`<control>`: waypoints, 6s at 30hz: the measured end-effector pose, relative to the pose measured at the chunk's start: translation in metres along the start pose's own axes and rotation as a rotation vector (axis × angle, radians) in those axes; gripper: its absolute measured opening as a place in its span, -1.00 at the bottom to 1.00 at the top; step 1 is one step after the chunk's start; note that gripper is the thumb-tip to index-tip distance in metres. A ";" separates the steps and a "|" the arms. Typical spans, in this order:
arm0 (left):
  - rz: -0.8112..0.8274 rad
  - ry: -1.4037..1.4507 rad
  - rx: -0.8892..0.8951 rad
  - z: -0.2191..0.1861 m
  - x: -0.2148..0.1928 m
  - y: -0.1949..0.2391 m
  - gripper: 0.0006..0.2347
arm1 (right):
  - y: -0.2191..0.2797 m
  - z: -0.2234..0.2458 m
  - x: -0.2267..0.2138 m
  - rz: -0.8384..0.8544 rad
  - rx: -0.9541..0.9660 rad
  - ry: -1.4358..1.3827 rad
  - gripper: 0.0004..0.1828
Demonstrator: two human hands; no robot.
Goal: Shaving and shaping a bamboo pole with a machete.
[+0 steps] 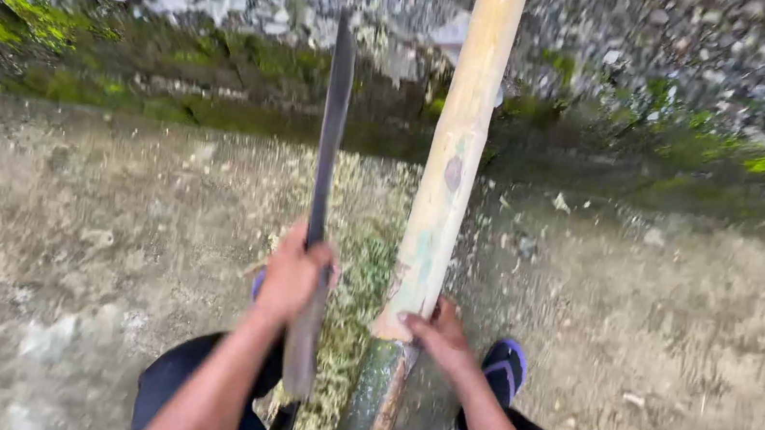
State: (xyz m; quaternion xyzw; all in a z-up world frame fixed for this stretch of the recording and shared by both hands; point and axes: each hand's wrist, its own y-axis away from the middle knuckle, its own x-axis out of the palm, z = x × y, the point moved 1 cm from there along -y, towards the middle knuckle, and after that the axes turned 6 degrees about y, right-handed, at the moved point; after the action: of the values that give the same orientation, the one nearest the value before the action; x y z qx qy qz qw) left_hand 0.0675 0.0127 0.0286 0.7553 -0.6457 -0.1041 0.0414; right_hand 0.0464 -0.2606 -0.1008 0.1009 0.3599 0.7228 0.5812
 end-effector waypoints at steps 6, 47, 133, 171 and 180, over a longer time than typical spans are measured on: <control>0.023 -0.103 -0.119 0.010 -0.028 -0.117 -0.61 | -0.018 -0.004 -0.005 0.059 -0.120 -0.160 -0.14; 0.288 0.274 -0.468 0.108 0.117 0.047 -0.02 | -0.033 0.008 0.004 0.101 -0.007 -0.431 -0.13; 0.239 0.063 -0.347 0.063 0.145 -0.037 -0.11 | 0.104 -0.034 0.071 0.005 0.158 -0.590 -0.02; 0.709 -0.500 -0.472 0.143 0.055 0.146 -0.18 | 0.106 -0.082 0.093 -0.109 -0.028 -0.130 -0.10; 0.994 -0.749 -0.661 0.159 0.039 0.144 -0.43 | 0.118 -0.073 0.095 -0.087 -0.023 -0.357 -0.04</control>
State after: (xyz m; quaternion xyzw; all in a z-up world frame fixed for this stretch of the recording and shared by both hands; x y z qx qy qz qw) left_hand -0.0999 -0.0380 -0.1020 0.2320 -0.8195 -0.5169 0.0862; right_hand -0.1145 -0.2111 -0.1044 0.2054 0.2470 0.6717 0.6676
